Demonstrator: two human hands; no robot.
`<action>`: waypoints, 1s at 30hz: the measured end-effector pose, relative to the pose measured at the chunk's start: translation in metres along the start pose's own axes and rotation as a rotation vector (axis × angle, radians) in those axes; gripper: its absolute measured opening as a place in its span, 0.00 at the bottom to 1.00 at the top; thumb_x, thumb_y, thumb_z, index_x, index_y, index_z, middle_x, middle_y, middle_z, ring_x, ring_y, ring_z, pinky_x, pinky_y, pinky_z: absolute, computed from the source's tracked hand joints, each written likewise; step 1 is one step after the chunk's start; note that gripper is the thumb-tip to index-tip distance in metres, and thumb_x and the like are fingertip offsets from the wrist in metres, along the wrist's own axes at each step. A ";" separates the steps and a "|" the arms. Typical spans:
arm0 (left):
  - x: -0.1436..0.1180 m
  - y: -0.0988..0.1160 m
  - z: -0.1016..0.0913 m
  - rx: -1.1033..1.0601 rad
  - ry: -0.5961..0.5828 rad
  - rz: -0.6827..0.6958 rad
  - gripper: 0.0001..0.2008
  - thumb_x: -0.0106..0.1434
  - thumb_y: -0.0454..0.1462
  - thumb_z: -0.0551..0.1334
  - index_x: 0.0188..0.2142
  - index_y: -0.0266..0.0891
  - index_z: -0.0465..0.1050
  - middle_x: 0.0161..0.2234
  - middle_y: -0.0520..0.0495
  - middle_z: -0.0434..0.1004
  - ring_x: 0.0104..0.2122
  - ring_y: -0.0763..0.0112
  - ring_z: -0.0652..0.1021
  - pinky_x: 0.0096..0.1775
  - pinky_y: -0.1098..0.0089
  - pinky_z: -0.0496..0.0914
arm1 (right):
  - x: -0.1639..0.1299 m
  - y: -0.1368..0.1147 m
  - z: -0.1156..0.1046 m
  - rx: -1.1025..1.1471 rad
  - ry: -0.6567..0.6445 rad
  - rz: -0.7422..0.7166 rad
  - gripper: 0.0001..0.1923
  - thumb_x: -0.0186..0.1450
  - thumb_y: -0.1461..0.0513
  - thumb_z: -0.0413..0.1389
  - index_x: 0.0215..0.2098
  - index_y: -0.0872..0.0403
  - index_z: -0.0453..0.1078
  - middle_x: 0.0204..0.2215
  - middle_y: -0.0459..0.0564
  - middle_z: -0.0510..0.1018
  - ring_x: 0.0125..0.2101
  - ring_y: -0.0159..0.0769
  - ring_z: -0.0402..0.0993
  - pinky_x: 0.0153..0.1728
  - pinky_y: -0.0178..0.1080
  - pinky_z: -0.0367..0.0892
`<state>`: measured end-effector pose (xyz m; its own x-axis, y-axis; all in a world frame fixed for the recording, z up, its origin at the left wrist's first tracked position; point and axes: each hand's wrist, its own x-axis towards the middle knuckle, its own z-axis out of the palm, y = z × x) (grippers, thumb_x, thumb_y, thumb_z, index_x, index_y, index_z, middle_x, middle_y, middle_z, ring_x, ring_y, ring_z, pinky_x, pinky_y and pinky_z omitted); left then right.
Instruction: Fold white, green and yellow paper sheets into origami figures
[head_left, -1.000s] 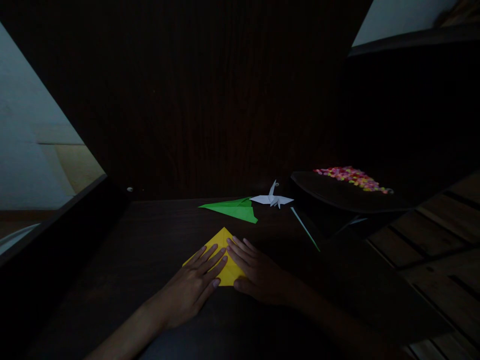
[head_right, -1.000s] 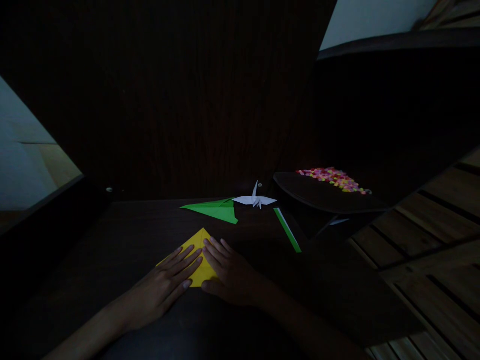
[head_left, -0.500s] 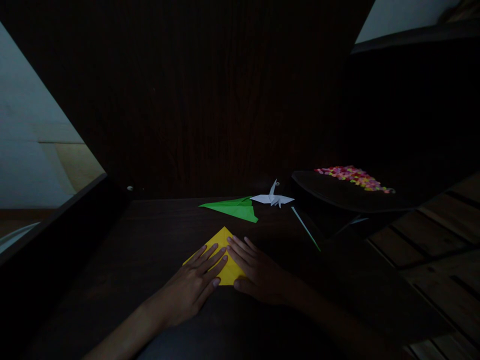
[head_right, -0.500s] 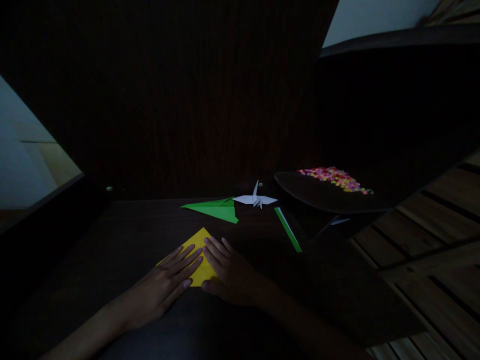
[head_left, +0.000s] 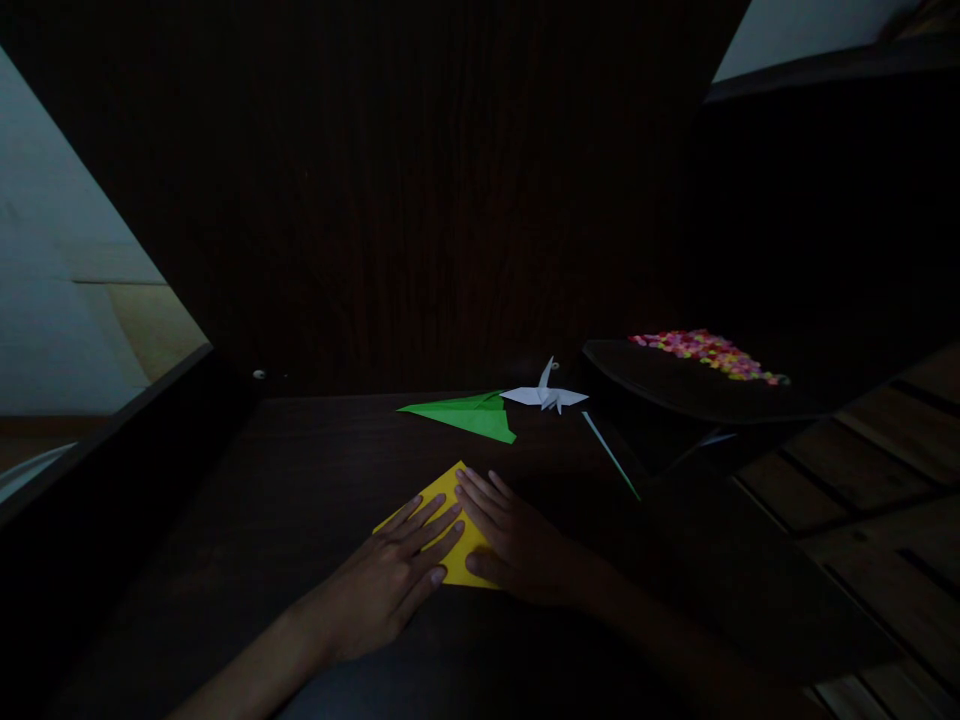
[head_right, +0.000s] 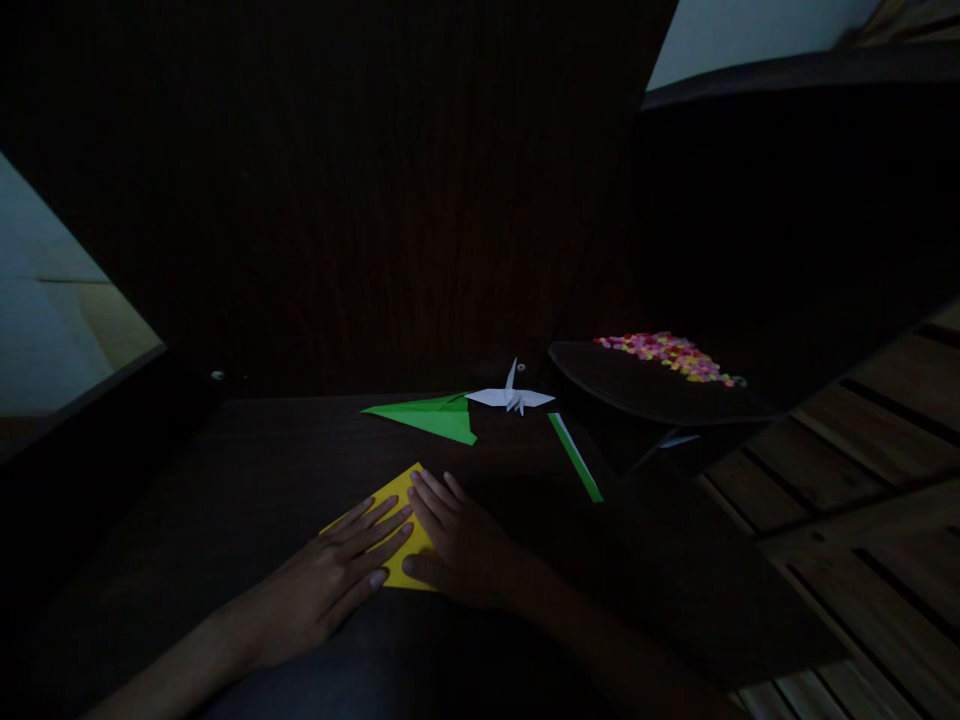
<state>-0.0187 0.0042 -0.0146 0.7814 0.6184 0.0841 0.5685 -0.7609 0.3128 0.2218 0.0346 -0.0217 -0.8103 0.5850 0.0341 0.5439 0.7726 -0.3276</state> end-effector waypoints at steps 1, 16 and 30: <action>0.000 0.000 0.000 0.000 -0.004 -0.002 0.26 0.71 0.39 0.49 0.66 0.49 0.43 0.67 0.50 0.47 0.64 0.61 0.53 0.63 0.51 0.53 | 0.000 0.000 0.000 0.002 0.007 -0.003 0.38 0.70 0.48 0.40 0.67 0.66 0.41 0.67 0.64 0.42 0.67 0.45 0.31 0.65 0.51 0.36; 0.000 0.004 -0.004 0.017 0.009 0.005 0.27 0.71 0.38 0.48 0.66 0.49 0.40 0.66 0.50 0.49 0.64 0.61 0.54 0.62 0.53 0.55 | 0.002 -0.003 0.002 -0.017 0.069 0.020 0.37 0.70 0.49 0.43 0.67 0.64 0.40 0.67 0.63 0.42 0.66 0.46 0.34 0.64 0.53 0.39; -0.004 0.004 -0.005 0.002 -0.053 -0.029 0.24 0.72 0.40 0.46 0.66 0.49 0.45 0.67 0.51 0.46 0.65 0.60 0.51 0.64 0.51 0.51 | 0.015 -0.009 0.008 -0.078 0.135 0.105 0.39 0.68 0.46 0.44 0.67 0.66 0.43 0.66 0.66 0.44 0.66 0.49 0.36 0.63 0.55 0.41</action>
<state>-0.0212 -0.0006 -0.0090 0.7769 0.6291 0.0251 0.5916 -0.7431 0.3128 0.2034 0.0346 -0.0259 -0.7142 0.6875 0.1314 0.6438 0.7189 -0.2622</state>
